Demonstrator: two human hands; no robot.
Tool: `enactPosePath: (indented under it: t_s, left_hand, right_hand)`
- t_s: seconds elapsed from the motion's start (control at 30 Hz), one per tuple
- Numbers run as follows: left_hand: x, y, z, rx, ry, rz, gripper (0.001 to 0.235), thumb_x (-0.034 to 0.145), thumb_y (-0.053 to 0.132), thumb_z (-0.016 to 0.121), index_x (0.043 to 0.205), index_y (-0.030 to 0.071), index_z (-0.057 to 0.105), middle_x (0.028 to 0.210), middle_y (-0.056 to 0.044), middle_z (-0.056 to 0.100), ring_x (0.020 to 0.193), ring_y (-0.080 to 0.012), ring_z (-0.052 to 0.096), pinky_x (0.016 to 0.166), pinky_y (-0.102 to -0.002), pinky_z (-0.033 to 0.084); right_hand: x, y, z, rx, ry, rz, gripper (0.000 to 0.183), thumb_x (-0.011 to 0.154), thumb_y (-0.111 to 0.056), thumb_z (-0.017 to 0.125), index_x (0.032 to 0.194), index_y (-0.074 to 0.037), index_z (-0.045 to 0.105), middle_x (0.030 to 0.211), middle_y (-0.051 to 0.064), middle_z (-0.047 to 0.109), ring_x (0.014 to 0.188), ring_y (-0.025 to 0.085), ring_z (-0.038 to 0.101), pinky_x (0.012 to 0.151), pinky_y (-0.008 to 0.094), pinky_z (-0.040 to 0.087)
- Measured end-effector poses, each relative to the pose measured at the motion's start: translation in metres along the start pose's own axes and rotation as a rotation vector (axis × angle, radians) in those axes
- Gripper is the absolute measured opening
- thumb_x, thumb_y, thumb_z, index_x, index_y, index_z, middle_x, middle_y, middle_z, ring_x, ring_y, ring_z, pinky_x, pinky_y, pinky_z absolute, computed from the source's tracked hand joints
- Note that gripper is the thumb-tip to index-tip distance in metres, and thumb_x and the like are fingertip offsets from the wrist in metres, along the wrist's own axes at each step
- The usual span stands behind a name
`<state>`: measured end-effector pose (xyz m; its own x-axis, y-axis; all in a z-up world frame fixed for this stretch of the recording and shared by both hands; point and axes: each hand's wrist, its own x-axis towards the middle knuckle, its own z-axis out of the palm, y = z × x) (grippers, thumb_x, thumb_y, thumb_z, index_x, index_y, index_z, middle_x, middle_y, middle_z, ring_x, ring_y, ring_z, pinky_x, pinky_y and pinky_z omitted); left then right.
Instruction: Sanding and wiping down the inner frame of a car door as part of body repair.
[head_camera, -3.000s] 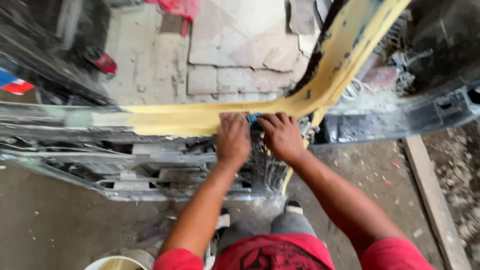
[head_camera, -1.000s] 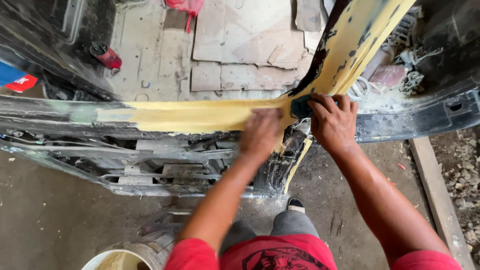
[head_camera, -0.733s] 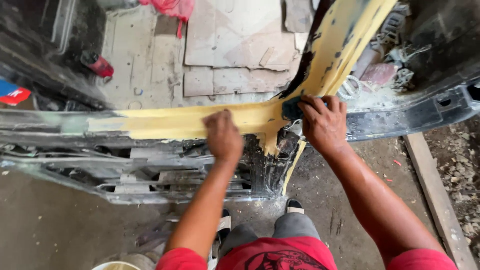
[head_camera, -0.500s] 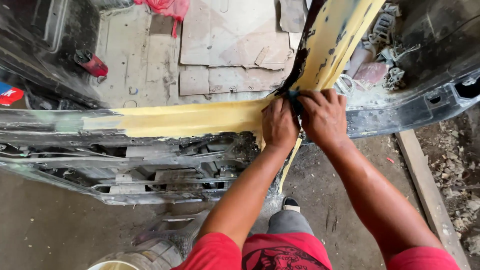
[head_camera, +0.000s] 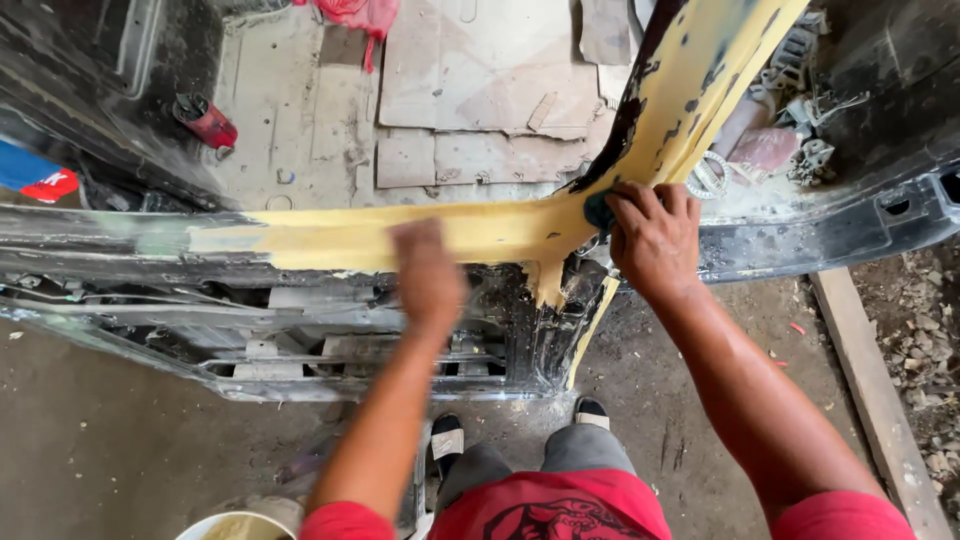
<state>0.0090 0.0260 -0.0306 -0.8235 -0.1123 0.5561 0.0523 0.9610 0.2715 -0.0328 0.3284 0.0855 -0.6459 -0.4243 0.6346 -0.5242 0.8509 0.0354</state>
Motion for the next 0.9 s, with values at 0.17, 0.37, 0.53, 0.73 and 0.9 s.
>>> enactPosePath:
  t_s: [0.17,0.37,0.53,0.73,0.9]
  left_hand:
    - [0.014,0.107,0.027,-0.287,-0.086,0.139,0.042,0.087,0.004,0.058,0.127,-0.004,0.063,0.131,-0.022,0.063,0.129,-0.0379,0.055,0.112,-0.05,0.046]
    - [0.001,-0.056,-0.047,-0.114,-0.172,0.008,0.043,0.091,0.006,0.061,0.135,0.008,0.064,0.138,-0.015,0.063,0.131,-0.0359,0.056,0.11,-0.048,0.04]
    - [-0.001,-0.092,-0.058,0.049,0.026,-0.033,0.034,0.095,0.011,0.066,0.128,0.003,0.068,0.133,-0.014,0.067,0.127,-0.0323,0.06,0.11,-0.045,0.044]
    - [0.001,-0.096,-0.064,-0.008,0.065,-0.063,0.029,0.096,0.012,0.065,0.124,0.006,0.071,0.132,-0.01,0.068,0.126,-0.0303,0.062,0.108,-0.045,0.047]
    - [0.007,-0.095,-0.068,-0.082,0.029,-0.077,0.032,0.096,0.011,0.063,0.126,0.007,0.072,0.132,-0.008,0.069,0.126,-0.0299,0.062,0.107,-0.046,0.047]
  right_hand:
    - [-0.003,-0.001,-0.001,0.031,-0.051,0.017,0.034,0.082,-0.01,0.072,0.115,-0.016,0.074,0.125,-0.003,0.067,0.11,0.027,0.056,0.091,0.043,0.042]
    - [-0.005,-0.005,0.0,-0.005,-0.033,-0.009,0.037,0.082,-0.011,0.072,0.119,-0.017,0.073,0.128,0.001,0.065,0.114,0.028,0.056,0.094,0.043,0.042]
    - [-0.01,-0.031,0.055,0.009,0.038,0.02,0.038,0.085,-0.014,0.073,0.122,-0.015,0.073,0.12,0.007,0.064,0.109,0.03,0.058,0.092,0.045,0.043]
    - [0.021,-0.182,0.121,0.67,-0.128,0.223,0.048,0.078,-0.004,0.068,0.125,-0.005,0.06,0.13,0.019,0.063,0.124,0.041,0.057,0.111,0.045,0.045]
    - [0.045,-0.223,0.133,0.578,-0.315,-0.231,0.047,0.09,-0.013,0.062,0.137,-0.008,0.058,0.15,0.011,0.053,0.139,0.032,0.05,0.119,0.048,0.036]
